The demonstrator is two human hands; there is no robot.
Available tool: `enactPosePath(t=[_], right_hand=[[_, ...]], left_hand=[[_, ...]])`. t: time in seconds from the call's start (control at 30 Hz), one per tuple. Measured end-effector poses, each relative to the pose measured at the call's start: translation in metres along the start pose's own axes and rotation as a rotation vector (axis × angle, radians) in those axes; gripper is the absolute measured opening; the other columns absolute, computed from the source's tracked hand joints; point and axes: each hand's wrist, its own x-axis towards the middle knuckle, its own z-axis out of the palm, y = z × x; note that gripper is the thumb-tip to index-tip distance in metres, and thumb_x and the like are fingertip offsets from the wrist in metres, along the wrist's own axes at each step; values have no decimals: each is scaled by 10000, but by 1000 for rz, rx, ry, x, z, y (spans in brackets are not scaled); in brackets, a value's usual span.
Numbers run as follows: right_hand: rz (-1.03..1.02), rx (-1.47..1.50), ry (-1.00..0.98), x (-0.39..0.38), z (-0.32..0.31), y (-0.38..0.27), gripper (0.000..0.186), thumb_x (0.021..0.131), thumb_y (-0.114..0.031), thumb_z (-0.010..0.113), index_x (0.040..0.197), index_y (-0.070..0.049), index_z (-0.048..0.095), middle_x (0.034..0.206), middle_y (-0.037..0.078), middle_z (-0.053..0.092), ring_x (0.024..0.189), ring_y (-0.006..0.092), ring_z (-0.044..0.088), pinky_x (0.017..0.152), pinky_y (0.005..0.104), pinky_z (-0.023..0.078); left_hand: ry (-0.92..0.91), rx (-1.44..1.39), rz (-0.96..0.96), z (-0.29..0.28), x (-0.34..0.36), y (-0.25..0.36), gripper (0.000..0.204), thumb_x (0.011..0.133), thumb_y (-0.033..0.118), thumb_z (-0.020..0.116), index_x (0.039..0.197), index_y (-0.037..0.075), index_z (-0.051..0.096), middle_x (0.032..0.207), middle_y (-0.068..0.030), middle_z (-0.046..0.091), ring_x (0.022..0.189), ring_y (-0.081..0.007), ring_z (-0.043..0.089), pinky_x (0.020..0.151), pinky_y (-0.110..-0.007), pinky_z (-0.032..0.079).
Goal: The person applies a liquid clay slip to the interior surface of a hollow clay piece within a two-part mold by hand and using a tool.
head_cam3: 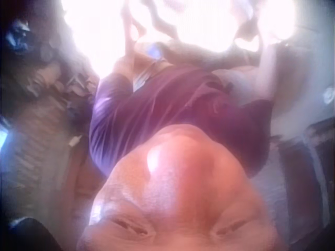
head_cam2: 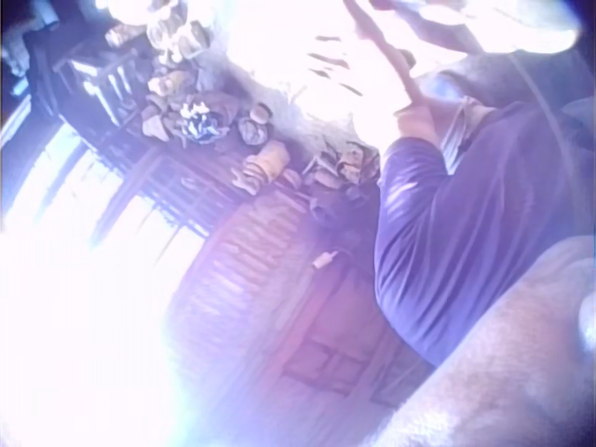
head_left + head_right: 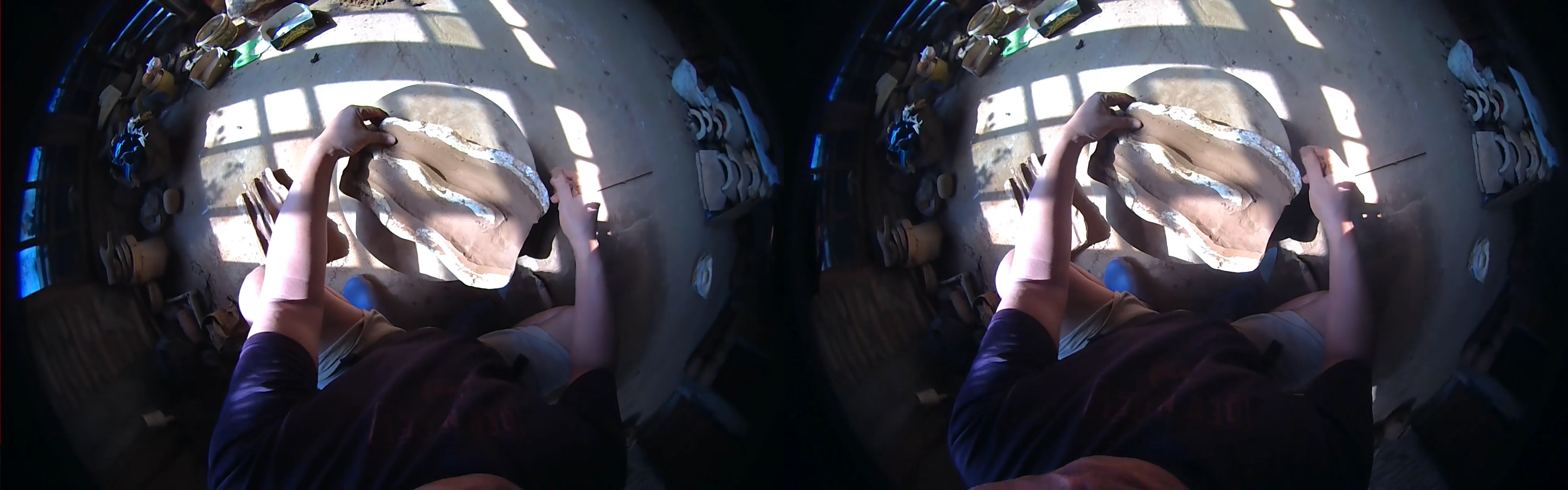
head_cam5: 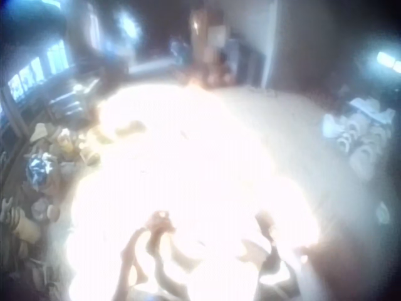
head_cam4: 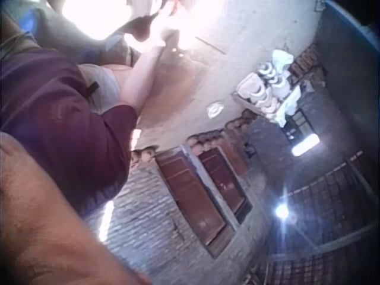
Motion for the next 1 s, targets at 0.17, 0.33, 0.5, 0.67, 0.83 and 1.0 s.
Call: enactPosePath(t=[0.17, 0.33, 0.5, 0.67, 0.83, 1.0], right_hand=[[-140, 172, -65, -1, 6, 25, 260, 993, -199, 761, 1155, -2, 709, 966, 28, 712, 859, 80, 636, 776, 270, 539], [-198, 156, -188, -36, 25, -63, 435, 964, -78, 772, 1360, 43, 640, 1111, 62, 731, 934, 80, 668, 797, 248, 552], [-224, 84, -334, -68, 38, -105, 433, 961, -119, 780, 1331, 70, 657, 1011, 99, 760, 906, 120, 717, 768, 294, 571], [-835, -410, -190, -76, 68, -119, 277, 937, -175, 788, 1078, 37, 679, 923, 148, 712, 854, 305, 716, 753, 410, 570], [-871, -439, -227, -101, 84, -123, 207, 913, -158, 791, 1042, -12, 720, 879, 142, 681, 839, 331, 682, 749, 421, 553], [-403, -160, -434, -126, 63, -134, 432, 910, -131, 794, 1323, -40, 707, 868, 113, 691, 838, 237, 700, 770, 372, 556]], left_hand=[[6, -179, -35, 6, 1, -2, 685, 738, 233, 998, 1303, -38, 724, 1198, -151, 779, 1053, -214, 729, 954, -353, 580], [104, 98, -18, -2, -20, 21, 742, 789, 131, 952, 1423, -45, 609, 1215, -134, 739, 1030, -195, 722, 919, -326, 592], [234, 220, 78, 19, -57, 124, 702, 954, 508, 784, 1422, 12, 619, 1193, -160, 729, 1007, -243, 732, 950, -363, 576], [-313, 100, -7, 90, -104, 173, 737, 1104, 650, 425, 1086, -29, 711, 840, -107, 713, 751, -210, 664, 706, -393, 520], [-409, -240, 123, 92, -119, 128, 557, 1104, 544, 543, 1054, 15, 711, 785, -51, 666, 690, -134, 611, 628, -326, 487], [-409, -686, 296, 103, -135, 117, 427, 1103, 454, 599, 1161, 42, 696, 974, -27, 692, 769, -128, 642, 684, -296, 521]])
